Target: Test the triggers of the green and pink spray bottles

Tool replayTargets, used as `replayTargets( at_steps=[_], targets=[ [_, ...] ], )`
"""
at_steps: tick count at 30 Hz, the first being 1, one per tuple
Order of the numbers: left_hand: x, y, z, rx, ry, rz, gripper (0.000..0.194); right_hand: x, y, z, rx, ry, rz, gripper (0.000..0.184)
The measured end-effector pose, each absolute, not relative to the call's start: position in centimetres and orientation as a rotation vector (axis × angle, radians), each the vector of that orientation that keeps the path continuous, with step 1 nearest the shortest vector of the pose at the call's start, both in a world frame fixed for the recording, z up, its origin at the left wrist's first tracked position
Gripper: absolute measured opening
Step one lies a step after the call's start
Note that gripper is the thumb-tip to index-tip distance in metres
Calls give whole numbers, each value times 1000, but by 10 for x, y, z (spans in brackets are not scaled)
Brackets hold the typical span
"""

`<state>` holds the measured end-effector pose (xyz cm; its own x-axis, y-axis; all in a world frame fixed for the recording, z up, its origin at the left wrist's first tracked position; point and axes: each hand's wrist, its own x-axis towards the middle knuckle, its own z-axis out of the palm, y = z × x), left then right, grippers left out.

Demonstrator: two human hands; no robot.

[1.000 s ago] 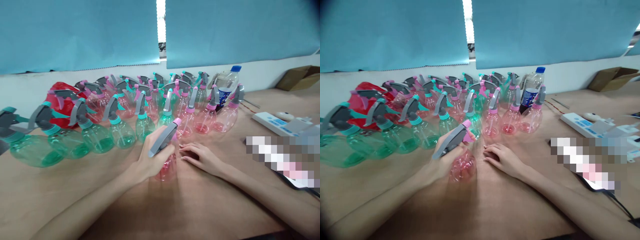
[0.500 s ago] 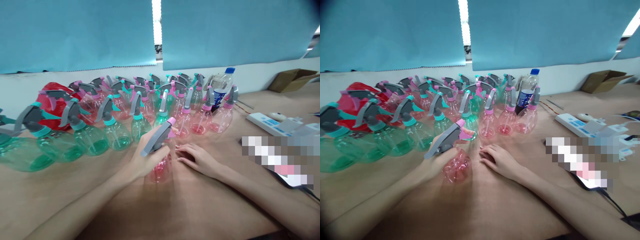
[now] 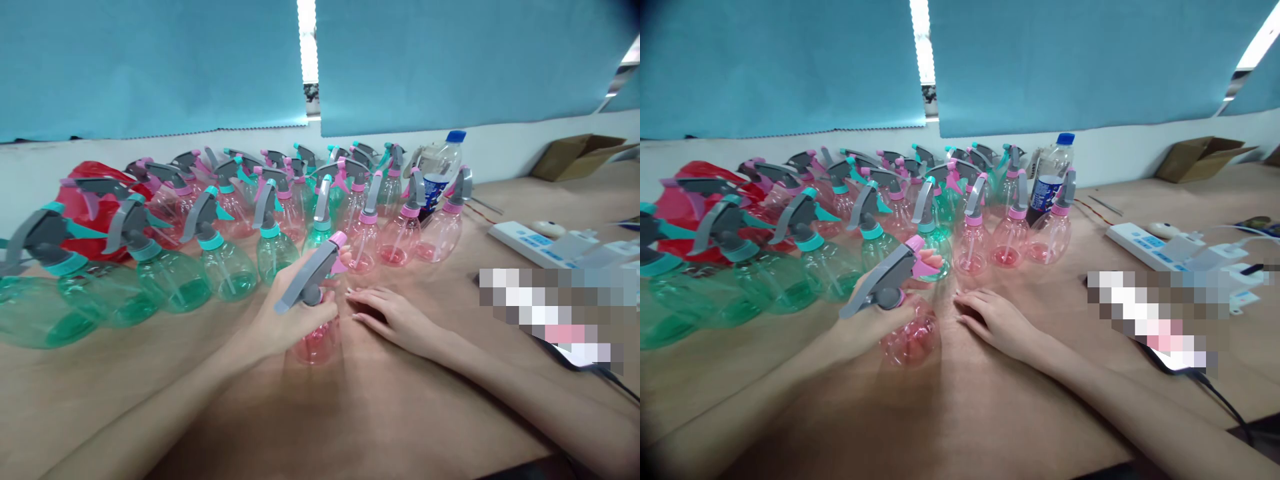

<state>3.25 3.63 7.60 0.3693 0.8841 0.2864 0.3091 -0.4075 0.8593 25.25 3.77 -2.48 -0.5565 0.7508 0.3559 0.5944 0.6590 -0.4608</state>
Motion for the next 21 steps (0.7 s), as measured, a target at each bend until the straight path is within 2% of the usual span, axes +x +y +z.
replayTargets(
  at_steps=[4, 21],
  targets=[
    [30, 37, 76, 1919, 1030, 949, 63, 253, 37, -25, -1046, -2337, 413, 34],
    [33, 36, 79, 1914, 1070, 987, 54, 255, 37, -27, -1027, -2349, 447, 32]
  ],
)
